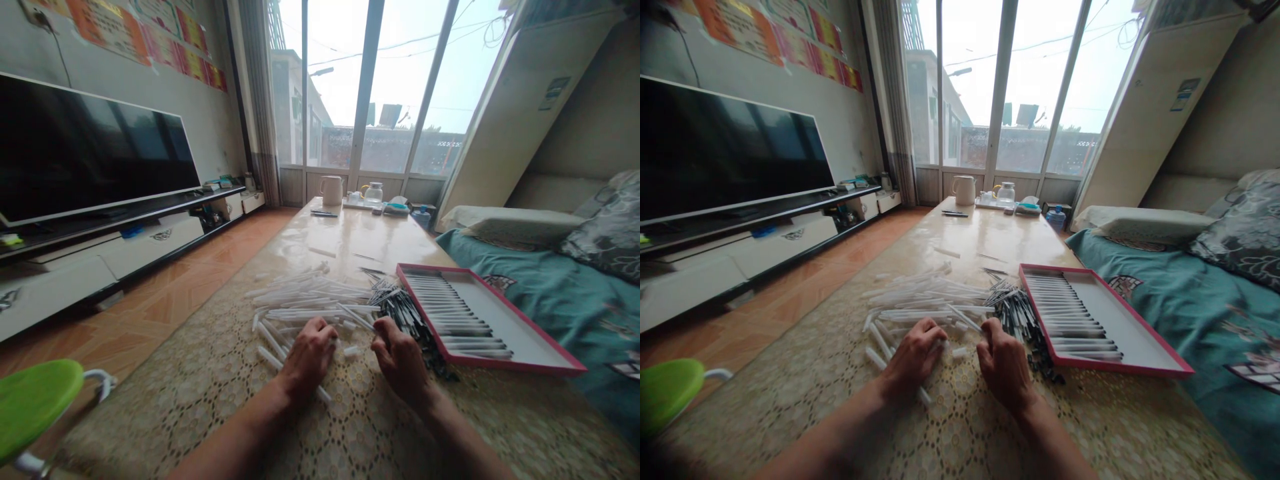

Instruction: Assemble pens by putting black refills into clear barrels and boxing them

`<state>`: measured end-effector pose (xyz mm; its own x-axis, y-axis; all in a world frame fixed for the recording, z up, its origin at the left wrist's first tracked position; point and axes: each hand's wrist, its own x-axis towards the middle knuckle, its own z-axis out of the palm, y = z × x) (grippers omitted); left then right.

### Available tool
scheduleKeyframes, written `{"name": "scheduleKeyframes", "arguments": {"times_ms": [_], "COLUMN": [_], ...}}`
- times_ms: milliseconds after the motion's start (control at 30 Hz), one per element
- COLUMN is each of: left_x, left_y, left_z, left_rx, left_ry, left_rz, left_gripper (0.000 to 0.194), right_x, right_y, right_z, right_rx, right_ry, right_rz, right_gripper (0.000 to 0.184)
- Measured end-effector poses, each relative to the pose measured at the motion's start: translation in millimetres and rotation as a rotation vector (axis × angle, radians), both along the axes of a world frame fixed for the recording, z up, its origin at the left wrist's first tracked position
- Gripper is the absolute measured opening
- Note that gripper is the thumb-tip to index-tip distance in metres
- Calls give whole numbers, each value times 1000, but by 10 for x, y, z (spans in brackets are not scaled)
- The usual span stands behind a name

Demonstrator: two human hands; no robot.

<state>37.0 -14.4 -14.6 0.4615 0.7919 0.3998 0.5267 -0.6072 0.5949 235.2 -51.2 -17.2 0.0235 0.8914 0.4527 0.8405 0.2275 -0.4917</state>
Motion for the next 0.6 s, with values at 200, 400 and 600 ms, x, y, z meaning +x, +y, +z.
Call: {"name": "scheduleKeyframes", "arguments": {"times_ms": [200, 400, 600], "left_x": [-41, -114, -87], "left_y": [85, 135, 118], "left_z": [81, 146, 132], "left_rx": [-359, -787, -847], "left_ry": [-619, -1071, -1104], "left_rz": [98, 95, 100], "left_gripper": [10, 28, 28], "right_x": [-42, -91, -93], "right_y": [-44, -90, -100], "right_z": [45, 96, 112], "right_rx": [42, 115, 82], "right_ry": [-48, -32, -80], "right_rz": [51, 127, 128], "right_gripper": [12, 15, 15]}}
